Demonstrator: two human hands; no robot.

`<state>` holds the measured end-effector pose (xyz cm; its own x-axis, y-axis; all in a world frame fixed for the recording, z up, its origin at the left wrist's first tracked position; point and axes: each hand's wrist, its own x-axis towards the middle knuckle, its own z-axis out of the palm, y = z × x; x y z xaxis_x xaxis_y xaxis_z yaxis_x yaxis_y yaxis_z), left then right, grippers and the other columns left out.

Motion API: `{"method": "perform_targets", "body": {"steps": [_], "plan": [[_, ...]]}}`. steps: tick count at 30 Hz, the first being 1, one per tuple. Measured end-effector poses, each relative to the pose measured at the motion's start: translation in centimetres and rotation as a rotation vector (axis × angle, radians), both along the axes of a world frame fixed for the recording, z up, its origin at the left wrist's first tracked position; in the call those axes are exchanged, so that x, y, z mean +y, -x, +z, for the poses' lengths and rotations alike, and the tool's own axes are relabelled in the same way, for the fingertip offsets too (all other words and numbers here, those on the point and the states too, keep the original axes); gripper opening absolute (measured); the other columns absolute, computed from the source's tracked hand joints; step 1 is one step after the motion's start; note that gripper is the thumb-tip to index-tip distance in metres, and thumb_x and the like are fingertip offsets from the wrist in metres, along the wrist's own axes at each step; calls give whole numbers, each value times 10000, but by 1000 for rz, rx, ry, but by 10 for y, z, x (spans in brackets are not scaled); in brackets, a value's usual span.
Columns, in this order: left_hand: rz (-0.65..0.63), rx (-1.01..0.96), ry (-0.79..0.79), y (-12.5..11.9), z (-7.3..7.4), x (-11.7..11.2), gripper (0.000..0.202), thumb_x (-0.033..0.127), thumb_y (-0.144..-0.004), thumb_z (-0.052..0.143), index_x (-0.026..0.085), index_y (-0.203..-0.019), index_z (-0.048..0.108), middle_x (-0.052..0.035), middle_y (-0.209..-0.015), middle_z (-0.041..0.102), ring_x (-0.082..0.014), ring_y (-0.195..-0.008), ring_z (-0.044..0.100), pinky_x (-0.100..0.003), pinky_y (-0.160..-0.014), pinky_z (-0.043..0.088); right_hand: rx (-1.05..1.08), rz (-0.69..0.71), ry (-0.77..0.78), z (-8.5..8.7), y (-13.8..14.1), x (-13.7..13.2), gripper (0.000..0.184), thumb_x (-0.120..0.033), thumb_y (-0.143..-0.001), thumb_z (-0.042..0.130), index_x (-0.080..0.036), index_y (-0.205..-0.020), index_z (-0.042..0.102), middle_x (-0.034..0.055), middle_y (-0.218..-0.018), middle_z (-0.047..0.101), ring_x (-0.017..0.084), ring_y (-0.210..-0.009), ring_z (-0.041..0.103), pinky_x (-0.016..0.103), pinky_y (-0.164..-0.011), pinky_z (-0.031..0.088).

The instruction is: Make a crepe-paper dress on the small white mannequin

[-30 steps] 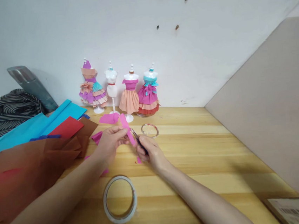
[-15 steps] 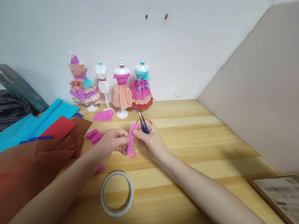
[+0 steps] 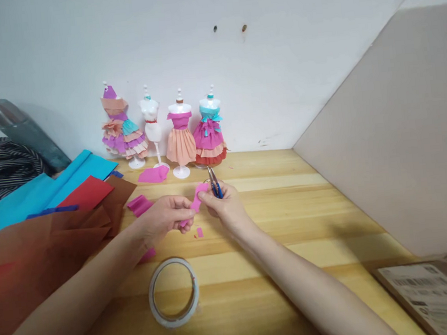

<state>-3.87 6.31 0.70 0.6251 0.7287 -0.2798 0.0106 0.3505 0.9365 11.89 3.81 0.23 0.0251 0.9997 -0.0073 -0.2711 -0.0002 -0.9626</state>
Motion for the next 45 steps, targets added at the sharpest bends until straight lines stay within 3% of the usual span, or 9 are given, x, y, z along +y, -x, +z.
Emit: {"method": "perform_targets", "body": {"steps": [11,15,21,25,30,35,42,45], "plan": [[96,215,-85,0,12,1,197,181,-714,618,138,-529,564,5,-489,578,-63,-408,514,-182,-454,417,-51,-44,-64,-5,-4,3,378,-389,-632,819,-191,-635,497,-113,-468,281,28,-405,177,231,-408,94],[132,289,-131,1,16,3,244,215,-753,622,142,-526,569,4,-475,567,-75,-400,513,-191,-436,410,-82,-70,-81,-5,-5,4,351,-394,-631,820,-182,-655,541,-112,-477,273,33,-417,177,232,-410,100],[99,209,-62,4,15,4,199,265,-707,677,135,-576,603,-15,-548,616,-72,-446,535,-193,-479,426,-53,-21,-76,-3,-5,2,393,-438,-644,810,-191,-643,504,-112,-471,265,33,-414,162,236,-415,91],[120,132,-76,4,9,3,310,382,-657,723,133,-551,573,-33,-604,639,-68,-472,545,-197,-502,442,-42,54,-32,-4,-2,1,393,-451,-625,817,-186,-684,533,-118,-452,279,30,-388,172,232,-401,86],[127,102,-90,4,6,4,339,426,-648,715,131,-552,579,-26,-616,630,-58,-476,537,-189,-505,433,-91,13,-19,-8,-2,2,361,-402,-624,821,-179,-627,537,-106,-445,304,30,-386,200,223,-394,104],[156,96,-112,4,4,6,308,400,-638,750,126,-573,624,-20,-582,618,-65,-482,531,-193,-508,433,-134,38,-1,-11,-3,5,317,-396,-631,804,-163,-670,593,-100,-435,328,33,-378,204,215,-383,116],[128,207,-134,5,10,7,192,263,-725,674,127,-597,629,-20,-589,624,-81,-503,556,-200,-518,444,-138,6,-28,-9,-5,6,322,-396,-654,792,-179,-691,558,-108,-441,309,34,-386,197,215,-387,110],[108,197,-167,6,10,6,213,286,-741,658,124,-605,634,-20,-591,619,-72,-509,546,-188,-522,445,-105,33,-5,-6,-4,4,316,-398,-654,791,-169,-735,588,-111,-443,310,31,-382,189,218,-394,93]]}}
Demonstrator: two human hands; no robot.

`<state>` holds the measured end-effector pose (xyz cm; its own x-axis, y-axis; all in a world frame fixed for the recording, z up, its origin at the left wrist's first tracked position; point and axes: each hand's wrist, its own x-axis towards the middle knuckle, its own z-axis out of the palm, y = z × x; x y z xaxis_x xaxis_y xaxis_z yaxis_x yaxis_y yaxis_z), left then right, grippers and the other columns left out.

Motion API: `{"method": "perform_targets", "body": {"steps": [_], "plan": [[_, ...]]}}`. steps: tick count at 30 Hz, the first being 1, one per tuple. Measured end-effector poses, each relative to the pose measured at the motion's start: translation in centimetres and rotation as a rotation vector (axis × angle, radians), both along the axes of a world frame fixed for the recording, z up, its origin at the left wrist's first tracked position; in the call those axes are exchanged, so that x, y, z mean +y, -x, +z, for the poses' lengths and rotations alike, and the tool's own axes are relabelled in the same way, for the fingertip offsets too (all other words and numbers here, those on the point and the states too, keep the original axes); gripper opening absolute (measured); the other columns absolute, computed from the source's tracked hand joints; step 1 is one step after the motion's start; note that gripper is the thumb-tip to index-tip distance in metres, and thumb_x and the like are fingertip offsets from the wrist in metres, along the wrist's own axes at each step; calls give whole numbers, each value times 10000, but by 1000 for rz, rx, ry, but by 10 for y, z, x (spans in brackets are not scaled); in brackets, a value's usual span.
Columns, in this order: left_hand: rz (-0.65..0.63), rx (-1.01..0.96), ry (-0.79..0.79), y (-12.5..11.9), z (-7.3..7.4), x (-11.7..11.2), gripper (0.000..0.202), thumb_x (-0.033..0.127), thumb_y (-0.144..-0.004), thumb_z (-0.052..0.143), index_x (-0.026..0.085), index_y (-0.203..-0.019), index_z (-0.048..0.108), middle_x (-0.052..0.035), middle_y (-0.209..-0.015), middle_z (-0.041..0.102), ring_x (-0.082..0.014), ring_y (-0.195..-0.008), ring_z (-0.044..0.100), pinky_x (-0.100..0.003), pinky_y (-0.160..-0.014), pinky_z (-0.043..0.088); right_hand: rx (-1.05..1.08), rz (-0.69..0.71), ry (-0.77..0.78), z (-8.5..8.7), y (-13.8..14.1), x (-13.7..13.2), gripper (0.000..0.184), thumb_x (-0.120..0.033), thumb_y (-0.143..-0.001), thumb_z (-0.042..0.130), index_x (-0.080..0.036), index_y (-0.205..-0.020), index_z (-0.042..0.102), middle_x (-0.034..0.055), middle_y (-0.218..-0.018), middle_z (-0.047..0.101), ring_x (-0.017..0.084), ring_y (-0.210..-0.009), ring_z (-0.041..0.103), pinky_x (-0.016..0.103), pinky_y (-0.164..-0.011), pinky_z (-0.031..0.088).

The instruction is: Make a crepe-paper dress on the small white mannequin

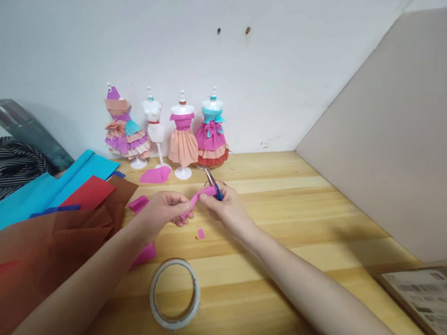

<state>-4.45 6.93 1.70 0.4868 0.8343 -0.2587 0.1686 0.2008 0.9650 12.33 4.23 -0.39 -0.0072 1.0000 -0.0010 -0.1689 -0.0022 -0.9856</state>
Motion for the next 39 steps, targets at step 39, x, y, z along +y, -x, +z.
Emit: {"method": "perform_targets", "body": {"steps": [39], "plan": [[-278,-148,392,9,-9,4,544,676,-665,646,135,-687,592,-40,-542,629,-126,-459,578,-253,-489,451,-76,104,-81,4,-4,-1,206,-307,-657,737,-158,-732,616,-105,-436,348,40,-381,222,224,-400,137]]}}
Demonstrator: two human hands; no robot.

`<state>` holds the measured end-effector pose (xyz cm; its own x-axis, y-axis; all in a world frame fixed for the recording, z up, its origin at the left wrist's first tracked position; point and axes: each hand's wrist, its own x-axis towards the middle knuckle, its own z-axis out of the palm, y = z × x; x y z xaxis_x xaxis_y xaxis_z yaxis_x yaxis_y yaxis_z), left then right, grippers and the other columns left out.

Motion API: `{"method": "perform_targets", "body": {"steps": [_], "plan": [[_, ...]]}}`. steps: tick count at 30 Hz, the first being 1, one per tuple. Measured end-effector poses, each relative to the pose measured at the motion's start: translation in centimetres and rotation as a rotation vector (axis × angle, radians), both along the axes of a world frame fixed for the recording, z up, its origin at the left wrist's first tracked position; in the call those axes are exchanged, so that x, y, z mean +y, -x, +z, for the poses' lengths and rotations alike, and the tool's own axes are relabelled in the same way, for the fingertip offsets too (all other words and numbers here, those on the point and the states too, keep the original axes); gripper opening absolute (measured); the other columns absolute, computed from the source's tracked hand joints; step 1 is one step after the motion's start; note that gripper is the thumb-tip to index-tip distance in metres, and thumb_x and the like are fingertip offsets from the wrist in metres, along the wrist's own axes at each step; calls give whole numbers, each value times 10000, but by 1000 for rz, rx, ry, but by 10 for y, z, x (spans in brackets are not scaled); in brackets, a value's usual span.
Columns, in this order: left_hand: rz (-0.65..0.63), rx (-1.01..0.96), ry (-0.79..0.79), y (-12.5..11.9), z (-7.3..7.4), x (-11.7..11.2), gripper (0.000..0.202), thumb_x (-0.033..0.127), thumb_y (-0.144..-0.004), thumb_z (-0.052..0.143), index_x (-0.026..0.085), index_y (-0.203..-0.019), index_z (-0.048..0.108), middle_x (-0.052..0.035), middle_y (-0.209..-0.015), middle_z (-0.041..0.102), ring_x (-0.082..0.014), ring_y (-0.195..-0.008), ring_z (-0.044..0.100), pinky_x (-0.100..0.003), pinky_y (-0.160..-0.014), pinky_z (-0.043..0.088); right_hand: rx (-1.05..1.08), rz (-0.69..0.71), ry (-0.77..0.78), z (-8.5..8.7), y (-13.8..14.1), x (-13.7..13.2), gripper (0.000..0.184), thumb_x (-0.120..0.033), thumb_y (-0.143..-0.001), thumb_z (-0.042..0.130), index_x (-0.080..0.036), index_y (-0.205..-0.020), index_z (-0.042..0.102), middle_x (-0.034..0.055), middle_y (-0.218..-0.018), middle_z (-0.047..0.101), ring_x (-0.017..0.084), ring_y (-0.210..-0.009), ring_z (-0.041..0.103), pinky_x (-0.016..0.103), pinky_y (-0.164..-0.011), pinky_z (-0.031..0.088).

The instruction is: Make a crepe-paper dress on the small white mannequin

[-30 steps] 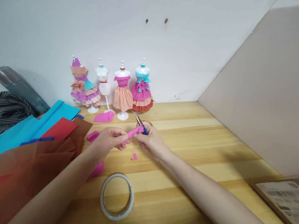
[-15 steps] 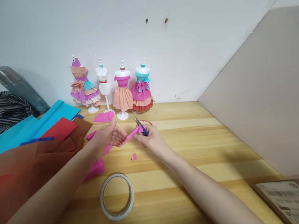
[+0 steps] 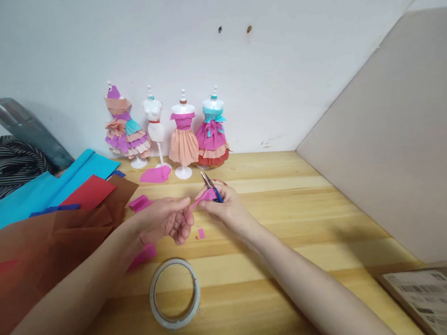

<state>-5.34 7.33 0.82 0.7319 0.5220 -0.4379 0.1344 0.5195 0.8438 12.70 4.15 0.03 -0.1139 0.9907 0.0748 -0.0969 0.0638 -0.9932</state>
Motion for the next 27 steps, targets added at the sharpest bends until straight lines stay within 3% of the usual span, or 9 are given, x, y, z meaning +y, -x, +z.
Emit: {"method": "perform_targets", "body": {"steps": [5,9,13,15,17,20,23,27], "plan": [[24,-121,31,-4,6,-9,462,564,-614,760,142,-694,592,20,-494,570,-81,-409,513,-210,-447,391,35,-37,36,3,1,-3,195,-265,-621,763,-157,-695,618,-85,-467,400,35,-395,243,220,-410,131],[116,-174,-46,-8,7,-13,438,502,-592,800,133,-706,594,23,-518,576,-72,-423,511,-208,-467,395,164,-45,93,2,2,-2,295,-261,-612,791,-168,-838,627,-115,-454,355,31,-384,199,216,-417,105],[264,-181,-173,-13,3,-14,357,431,-663,756,147,-698,543,-5,-567,617,-89,-472,550,-228,-520,440,347,-62,116,0,1,0,355,-406,-691,771,-191,-650,492,-127,-464,226,25,-381,112,220,-401,69],[324,-148,-232,-15,1,-14,285,379,-708,712,146,-715,547,-18,-596,634,-96,-507,571,-237,-554,459,380,-56,134,-1,2,1,398,-486,-697,751,-195,-644,484,-123,-463,224,31,-377,99,223,-389,54],[374,-107,-274,-18,-1,-16,230,338,-730,679,143,-720,558,-28,-644,649,-97,-547,582,-244,-589,470,355,-54,153,-2,3,1,428,-526,-667,760,-200,-645,484,-123,-454,230,32,-374,97,222,-383,50],[413,-64,-313,-22,-3,-18,207,327,-713,678,140,-722,590,-31,-687,649,-98,-588,570,-252,-625,463,277,-83,143,-2,7,-2,481,-441,-621,820,-206,-567,404,-122,-431,235,24,-375,129,218,-394,72],[377,-56,-347,-22,-2,-18,255,373,-684,689,139,-644,598,-8,-614,589,-93,-586,511,-246,-629,413,196,-112,125,0,9,-5,415,-360,-601,839,-187,-581,462,-110,-429,295,21,-380,178,214,-401,85],[333,-41,-415,-17,1,-14,295,404,-657,696,141,-584,586,21,-555,512,-77,-562,426,-237,-595,321,47,-70,97,3,8,-7,364,-399,-630,804,-176,-632,518,-103,-454,304,28,-400,180,217,-402,91]]}}
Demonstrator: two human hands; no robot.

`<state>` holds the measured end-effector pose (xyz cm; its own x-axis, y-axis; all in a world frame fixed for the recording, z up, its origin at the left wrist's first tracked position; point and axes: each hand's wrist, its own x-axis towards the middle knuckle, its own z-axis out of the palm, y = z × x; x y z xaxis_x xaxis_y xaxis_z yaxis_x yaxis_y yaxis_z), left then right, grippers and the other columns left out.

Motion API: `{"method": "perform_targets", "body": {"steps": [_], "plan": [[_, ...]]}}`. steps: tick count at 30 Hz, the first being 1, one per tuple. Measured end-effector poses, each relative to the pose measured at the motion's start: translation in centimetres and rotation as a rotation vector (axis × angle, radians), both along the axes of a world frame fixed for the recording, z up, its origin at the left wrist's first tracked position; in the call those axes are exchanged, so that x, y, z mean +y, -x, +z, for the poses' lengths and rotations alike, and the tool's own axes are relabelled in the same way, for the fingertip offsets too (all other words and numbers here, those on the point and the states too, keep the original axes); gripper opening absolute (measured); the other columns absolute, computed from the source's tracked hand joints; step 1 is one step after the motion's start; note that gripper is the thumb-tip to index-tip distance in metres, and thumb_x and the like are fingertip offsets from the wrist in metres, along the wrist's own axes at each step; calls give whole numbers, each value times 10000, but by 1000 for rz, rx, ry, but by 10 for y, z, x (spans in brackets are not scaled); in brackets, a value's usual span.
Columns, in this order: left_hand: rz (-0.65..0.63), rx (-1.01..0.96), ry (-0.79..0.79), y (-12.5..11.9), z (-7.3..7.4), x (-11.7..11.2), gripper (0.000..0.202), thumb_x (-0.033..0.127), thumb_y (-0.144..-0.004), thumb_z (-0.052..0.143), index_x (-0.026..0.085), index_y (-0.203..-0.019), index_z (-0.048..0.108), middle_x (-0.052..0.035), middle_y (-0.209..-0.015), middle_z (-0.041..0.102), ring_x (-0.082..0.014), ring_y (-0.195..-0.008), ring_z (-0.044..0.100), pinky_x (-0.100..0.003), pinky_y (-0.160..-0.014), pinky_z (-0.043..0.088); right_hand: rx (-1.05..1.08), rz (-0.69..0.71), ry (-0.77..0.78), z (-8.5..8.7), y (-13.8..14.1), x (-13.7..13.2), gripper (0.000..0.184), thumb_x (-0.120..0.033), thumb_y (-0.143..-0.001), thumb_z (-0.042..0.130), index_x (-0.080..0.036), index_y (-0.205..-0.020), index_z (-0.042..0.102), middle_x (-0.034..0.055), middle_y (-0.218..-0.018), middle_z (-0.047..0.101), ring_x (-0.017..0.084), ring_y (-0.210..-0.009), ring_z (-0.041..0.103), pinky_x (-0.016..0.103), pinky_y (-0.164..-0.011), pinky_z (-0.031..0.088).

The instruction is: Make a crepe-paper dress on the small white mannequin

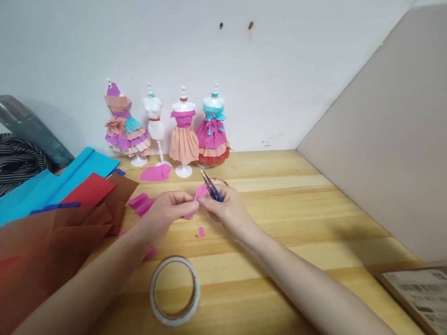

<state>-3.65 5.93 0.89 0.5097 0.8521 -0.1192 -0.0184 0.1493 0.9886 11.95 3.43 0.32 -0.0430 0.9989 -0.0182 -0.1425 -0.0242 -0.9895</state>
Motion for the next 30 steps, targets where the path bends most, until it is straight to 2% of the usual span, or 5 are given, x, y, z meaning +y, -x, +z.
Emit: {"method": "perform_targets", "body": {"steps": [7,13,18,22,30], "plan": [[-90,76,27,8,10,7,333,447,-583,741,134,-570,632,-2,-544,534,-95,-561,462,-252,-601,355,-122,40,-96,-3,-4,1,334,-393,-695,750,-190,-627,493,-91,-496,289,48,-432,203,235,-425,129],[-95,74,29,9,9,9,287,384,-565,769,131,-552,633,11,-511,528,-83,-530,456,-243,-578,351,-107,61,-135,-4,-3,-2,334,-427,-716,753,-185,-667,527,-87,-524,289,51,-441,197,239,-428,118],[76,-193,46,6,9,7,274,343,-556,812,130,-580,641,17,-543,566,-77,-550,482,-239,-611,399,119,58,-101,-5,4,-6,412,-579,-778,646,-171,-821,605,-93,-496,300,58,-406,172,240,-406,100],[192,-460,117,2,6,5,245,331,-577,817,143,-625,668,5,-581,613,-95,-590,536,-258,-666,452,161,64,-67,-14,14,-10,428,-610,-785,629,-189,-777,552,-83,-505,353,54,-391,190,238,-396,105],[286,-523,196,-2,-1,3,121,213,-709,737,131,-645,676,-4,-586,615,-92,-572,541,-247,-637,449,45,104,-62,-30,18,-12,420,-618,-834,591,-216,-785,483,-76,-542,364,79,-429,247,235,-400,163]]}}
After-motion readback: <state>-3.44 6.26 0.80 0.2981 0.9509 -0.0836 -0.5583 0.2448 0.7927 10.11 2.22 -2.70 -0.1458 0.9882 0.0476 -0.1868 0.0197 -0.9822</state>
